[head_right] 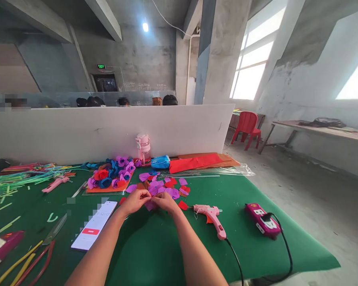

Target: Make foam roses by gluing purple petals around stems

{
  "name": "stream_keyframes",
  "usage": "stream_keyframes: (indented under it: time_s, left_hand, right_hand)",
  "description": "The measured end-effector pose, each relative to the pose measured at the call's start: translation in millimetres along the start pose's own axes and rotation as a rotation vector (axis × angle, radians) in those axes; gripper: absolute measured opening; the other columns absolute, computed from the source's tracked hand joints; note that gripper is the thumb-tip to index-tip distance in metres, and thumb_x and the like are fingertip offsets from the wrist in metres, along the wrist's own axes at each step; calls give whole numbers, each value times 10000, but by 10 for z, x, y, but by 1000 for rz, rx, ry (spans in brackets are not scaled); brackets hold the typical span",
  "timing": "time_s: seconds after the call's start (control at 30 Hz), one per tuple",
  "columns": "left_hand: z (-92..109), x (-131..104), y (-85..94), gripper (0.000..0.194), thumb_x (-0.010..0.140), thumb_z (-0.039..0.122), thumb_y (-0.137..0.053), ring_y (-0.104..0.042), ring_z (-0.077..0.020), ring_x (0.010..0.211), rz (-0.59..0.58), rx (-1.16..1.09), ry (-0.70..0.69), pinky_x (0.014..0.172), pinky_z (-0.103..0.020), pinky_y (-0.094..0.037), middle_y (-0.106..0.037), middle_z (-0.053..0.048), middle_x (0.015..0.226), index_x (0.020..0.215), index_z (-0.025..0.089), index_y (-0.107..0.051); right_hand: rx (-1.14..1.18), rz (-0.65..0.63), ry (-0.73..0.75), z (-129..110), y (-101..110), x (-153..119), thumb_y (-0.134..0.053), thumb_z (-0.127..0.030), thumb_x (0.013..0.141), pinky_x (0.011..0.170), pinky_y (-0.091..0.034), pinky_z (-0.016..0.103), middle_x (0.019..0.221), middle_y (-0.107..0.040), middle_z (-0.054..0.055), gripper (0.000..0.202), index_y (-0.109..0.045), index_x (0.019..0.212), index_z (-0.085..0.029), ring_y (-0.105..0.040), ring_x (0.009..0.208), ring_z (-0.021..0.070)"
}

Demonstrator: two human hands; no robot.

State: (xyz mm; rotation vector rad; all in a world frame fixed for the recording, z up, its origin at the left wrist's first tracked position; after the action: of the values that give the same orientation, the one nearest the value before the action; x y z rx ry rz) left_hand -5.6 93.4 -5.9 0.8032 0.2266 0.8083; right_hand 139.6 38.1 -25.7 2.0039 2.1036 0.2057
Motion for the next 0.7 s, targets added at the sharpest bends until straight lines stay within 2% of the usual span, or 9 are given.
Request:
stream_keyframes:
  time_s: [0.13, 0.27, 0.43, 0.5, 0.63, 0.7]
  left_hand:
    - [14, -40, -13, 195, 772, 277, -484, -542, -153, 661, -16, -20, 0, 593, -238, -372, -630, -23, 695, 733, 157, -633]
    - [61, -66, -30, 174, 770, 260, -496, -536, -148, 640, -19, 1, 14, 584, -240, -362, -632, -21, 692, 720, 171, -637]
    - [83, -41, -93, 135, 750, 261, -551, -535, -148, 626, 59, -45, 32, 595, -247, -363, -638, -22, 688, 706, 183, -653]
    - [76, -29, -100, 163, 748, 325, -580, -534, -143, 628, 123, -151, 67, 596, -242, -373, -631, -20, 710, 789, 183, -650]
    - [82, -22, -75, 312, 812, 449, -492, -526, -130, 638, 236, -373, 103, 583, -222, -380, -585, -7, 690, 925, 181, -603]
    - [87, -20, -77, 327, 830, 466, -457, -492, -108, 567, 261, -448, 122, 529, -208, -351, -568, 4, 647, 933, 180, -579]
  right_hand:
    - [70, -32, -24, 131, 45, 53, -530, -245, 724, 415, -273, 179, 476, -520, -12, 190, -627, 615, -123, -416, 437, 68]
    - [44, -62, -7, 191, 70, 50, -565, -244, 693, 415, -259, 185, 488, -528, -19, 170, -642, 607, -120, -395, 434, 59]
    - [93, -42, -4, 170, 84, -7, -547, -256, 674, 413, -265, 189, 444, -517, -19, 208, -606, 517, -133, -399, 417, 63]
    - [185, 52, -37, 160, 122, -9, -537, -279, 661, 417, -282, 190, 425, -499, -25, 224, -574, 488, -142, -415, 413, 72]
    - [377, 440, -29, 153, 269, 14, -551, -302, 625, 466, -350, 207, 458, -521, -19, 204, -566, 493, -147, -466, 458, 93]
    - [481, 547, -13, 143, 316, 18, -558, -311, 616, 512, -389, 221, 485, -541, -10, 197, -586, 515, -144, -498, 495, 108]
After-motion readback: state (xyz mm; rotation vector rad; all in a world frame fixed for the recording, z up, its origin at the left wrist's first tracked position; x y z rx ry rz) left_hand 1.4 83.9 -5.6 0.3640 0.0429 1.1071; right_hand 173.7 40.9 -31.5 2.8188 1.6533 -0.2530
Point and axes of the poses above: each hand's wrist, its own x-axis towards the middle knuckle, its own y-axis out of the back of the hand, z = x × y, the point moved 1 cm from there along x, towards the middle knuckle
